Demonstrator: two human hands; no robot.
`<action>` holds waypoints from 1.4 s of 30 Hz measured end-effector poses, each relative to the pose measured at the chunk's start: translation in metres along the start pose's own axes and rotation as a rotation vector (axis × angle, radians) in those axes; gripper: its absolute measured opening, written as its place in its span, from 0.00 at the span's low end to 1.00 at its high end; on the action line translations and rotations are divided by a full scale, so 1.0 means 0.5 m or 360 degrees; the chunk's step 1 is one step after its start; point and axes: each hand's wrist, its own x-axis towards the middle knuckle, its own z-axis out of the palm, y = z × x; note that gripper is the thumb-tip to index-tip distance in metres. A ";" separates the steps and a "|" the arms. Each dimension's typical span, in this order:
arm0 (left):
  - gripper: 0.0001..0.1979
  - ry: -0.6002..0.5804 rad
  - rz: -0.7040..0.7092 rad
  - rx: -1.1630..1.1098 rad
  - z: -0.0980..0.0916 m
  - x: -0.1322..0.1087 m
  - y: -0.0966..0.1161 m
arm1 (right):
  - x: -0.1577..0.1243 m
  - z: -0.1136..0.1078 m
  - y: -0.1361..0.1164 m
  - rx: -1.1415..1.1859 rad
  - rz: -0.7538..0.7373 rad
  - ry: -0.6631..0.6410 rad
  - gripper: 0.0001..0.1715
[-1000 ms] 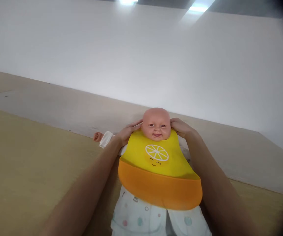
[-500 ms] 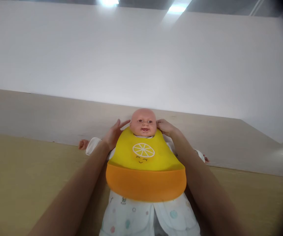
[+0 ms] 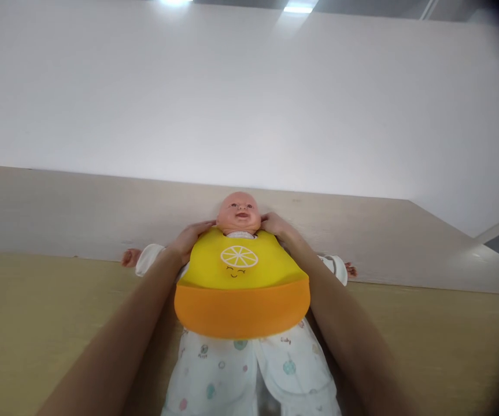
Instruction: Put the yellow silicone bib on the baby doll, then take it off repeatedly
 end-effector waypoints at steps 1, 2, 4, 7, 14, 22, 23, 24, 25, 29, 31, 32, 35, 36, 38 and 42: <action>0.16 0.0005 0.0037 0.0027 0.000 0.000 -0.001 | -0.005 0.002 -0.002 0.0001 0.0016 0.0013 0.10; 0.16 0.0012 0.0065 0.0058 0.001 0.000 -0.001 | -0.009 0.004 -0.004 0.0005 0.0035 0.0031 0.10; 0.16 0.0022 0.0106 0.0117 0.003 0.000 -0.001 | -0.015 0.009 -0.007 0.0022 0.0071 0.0079 0.10; 0.18 0.0044 0.0180 0.0193 0.006 0.001 -0.001 | -0.030 0.012 -0.009 0.0067 0.0117 0.0154 0.14; 0.10 0.0580 0.0317 0.0964 0.006 -0.026 0.021 | -0.170 -0.025 -0.026 0.0375 -0.0040 0.0275 0.30; 0.09 0.0764 0.0429 0.1624 0.046 -0.189 0.049 | -0.345 -0.052 -0.018 0.0090 -0.0339 -0.0212 0.31; 0.12 0.0766 0.0380 0.1633 0.051 -0.215 0.046 | -0.356 -0.051 -0.016 0.0079 -0.0371 -0.0199 0.31; 0.14 0.0755 0.0318 0.1582 0.055 -0.240 0.043 | -0.366 -0.048 -0.015 0.0100 -0.0396 -0.0189 0.32; 0.17 0.0740 0.0266 0.1470 0.057 -0.264 0.038 | -0.374 -0.044 -0.016 0.0158 -0.0406 -0.0179 0.32; 0.20 0.0583 0.0340 0.0941 0.057 -0.326 0.020 | -0.405 -0.016 -0.033 0.0576 -0.0240 -0.0077 0.30; 0.20 0.0580 0.0429 0.0811 0.058 -0.337 0.010 | -0.416 -0.003 -0.044 0.0736 -0.0124 0.0009 0.29; 0.20 0.0609 0.0459 0.0794 0.059 -0.338 0.005 | -0.420 0.002 -0.048 0.0776 -0.0090 0.0048 0.27; 0.22 0.0688 0.0522 0.0799 0.066 -0.336 -0.017 | -0.425 0.012 -0.046 0.0836 -0.0081 0.0119 0.25; 0.22 0.0697 0.0554 0.0794 0.068 -0.334 -0.028 | -0.424 0.015 -0.042 0.0861 -0.0099 0.0134 0.25; 0.24 0.0705 0.0641 0.0765 0.069 -0.331 -0.053 | -0.423 0.023 -0.029 0.0921 -0.0131 0.0176 0.26; 0.26 0.0727 0.0775 0.0689 0.061 -0.323 -0.105 | -0.426 0.048 -0.011 0.1038 -0.0112 0.0284 0.28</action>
